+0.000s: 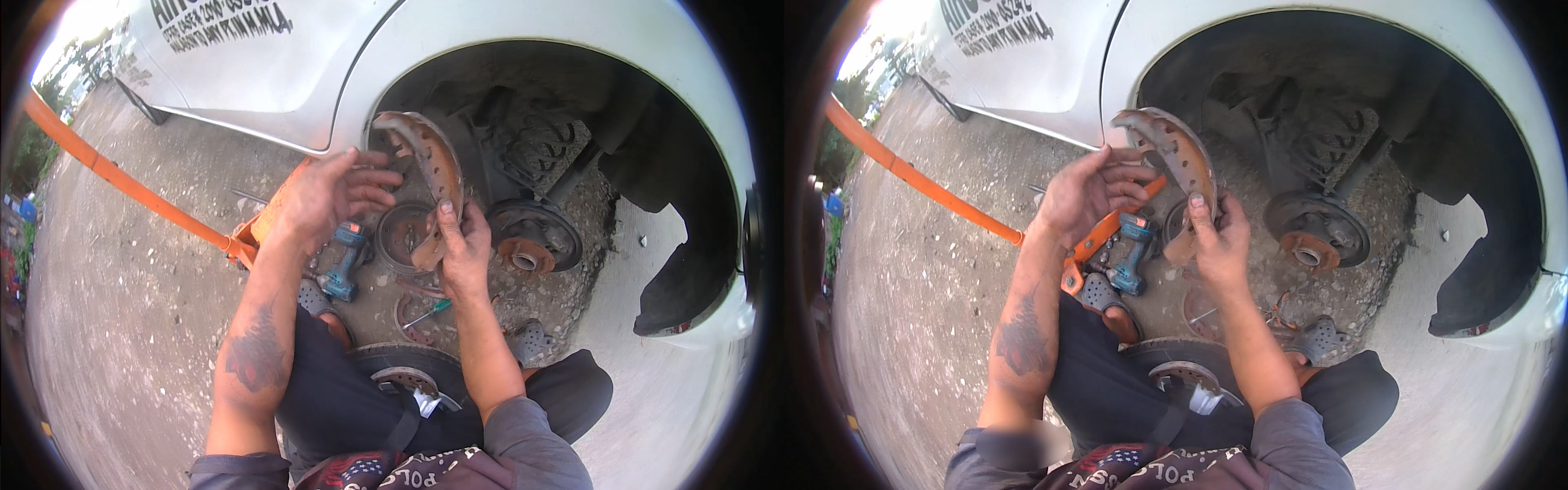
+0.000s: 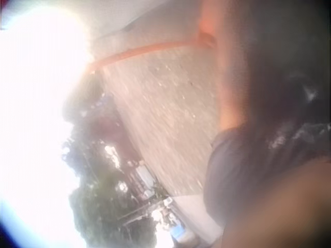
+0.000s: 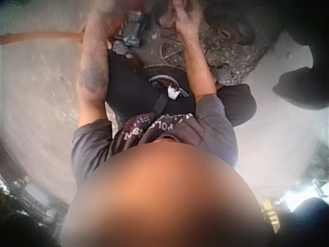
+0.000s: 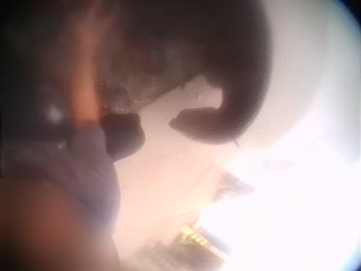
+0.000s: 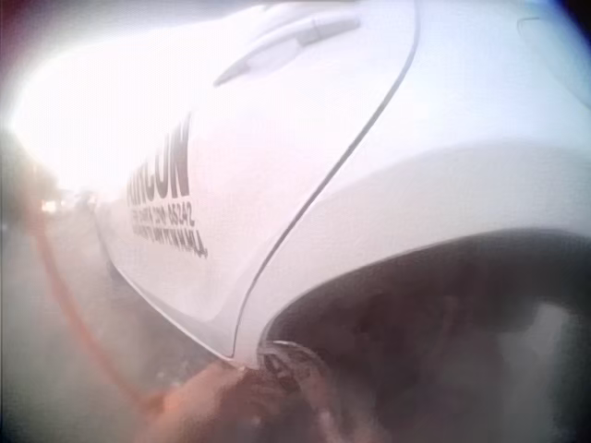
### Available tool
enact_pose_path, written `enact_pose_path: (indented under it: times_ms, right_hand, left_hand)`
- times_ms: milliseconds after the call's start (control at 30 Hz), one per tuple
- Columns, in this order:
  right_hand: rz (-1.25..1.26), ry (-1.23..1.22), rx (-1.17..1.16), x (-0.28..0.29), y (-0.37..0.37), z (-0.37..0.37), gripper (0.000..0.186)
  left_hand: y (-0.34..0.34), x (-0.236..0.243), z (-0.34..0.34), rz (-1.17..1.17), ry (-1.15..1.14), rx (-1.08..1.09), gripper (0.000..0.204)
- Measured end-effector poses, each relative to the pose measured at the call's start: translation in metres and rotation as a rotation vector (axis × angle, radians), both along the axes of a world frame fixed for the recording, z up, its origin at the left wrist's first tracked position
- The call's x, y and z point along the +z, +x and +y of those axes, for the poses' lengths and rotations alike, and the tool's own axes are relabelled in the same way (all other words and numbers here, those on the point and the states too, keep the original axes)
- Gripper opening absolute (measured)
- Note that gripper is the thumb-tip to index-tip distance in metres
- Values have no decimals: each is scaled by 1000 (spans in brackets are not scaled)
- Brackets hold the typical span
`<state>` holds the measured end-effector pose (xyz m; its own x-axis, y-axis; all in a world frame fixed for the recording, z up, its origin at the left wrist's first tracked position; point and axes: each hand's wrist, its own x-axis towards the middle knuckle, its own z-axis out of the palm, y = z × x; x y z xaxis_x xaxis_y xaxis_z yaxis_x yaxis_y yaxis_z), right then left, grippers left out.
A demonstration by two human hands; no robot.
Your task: The person sits on the ground next to a lifted vehicle and cleans a brake shoe with a cloth, then uses a screwdriver to scrape the surface. He continues to wipe and scrape the brake shoe repeatedly.
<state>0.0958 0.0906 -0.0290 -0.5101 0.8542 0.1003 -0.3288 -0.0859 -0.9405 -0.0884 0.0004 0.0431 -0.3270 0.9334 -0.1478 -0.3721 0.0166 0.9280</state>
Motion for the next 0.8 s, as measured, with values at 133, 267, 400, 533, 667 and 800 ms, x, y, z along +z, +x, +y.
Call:
enact_pose_path:
  times_ms: [133,267,400,533,667,800]
  right_hand:
    - [14,-34,-82,-4,-7,-8,36]
    - [7,36,-36,-5,-12,-18,40]
    - [-11,69,42,-4,-14,-22,49]
    - [48,10,151,1,-9,-15,50]
    - [-41,-15,238,5,0,-8,44]
    - [-74,16,239,2,-1,-8,40]
  left_hand:
    - [22,-3,1,179,50,-36,46]
    - [37,-11,2,386,32,-18,35]
    - [31,-17,7,534,3,64,31]
    - [29,-18,4,480,24,91,30]
    - [28,-15,3,526,20,71,30]
    - [29,-14,3,558,-20,76,29]
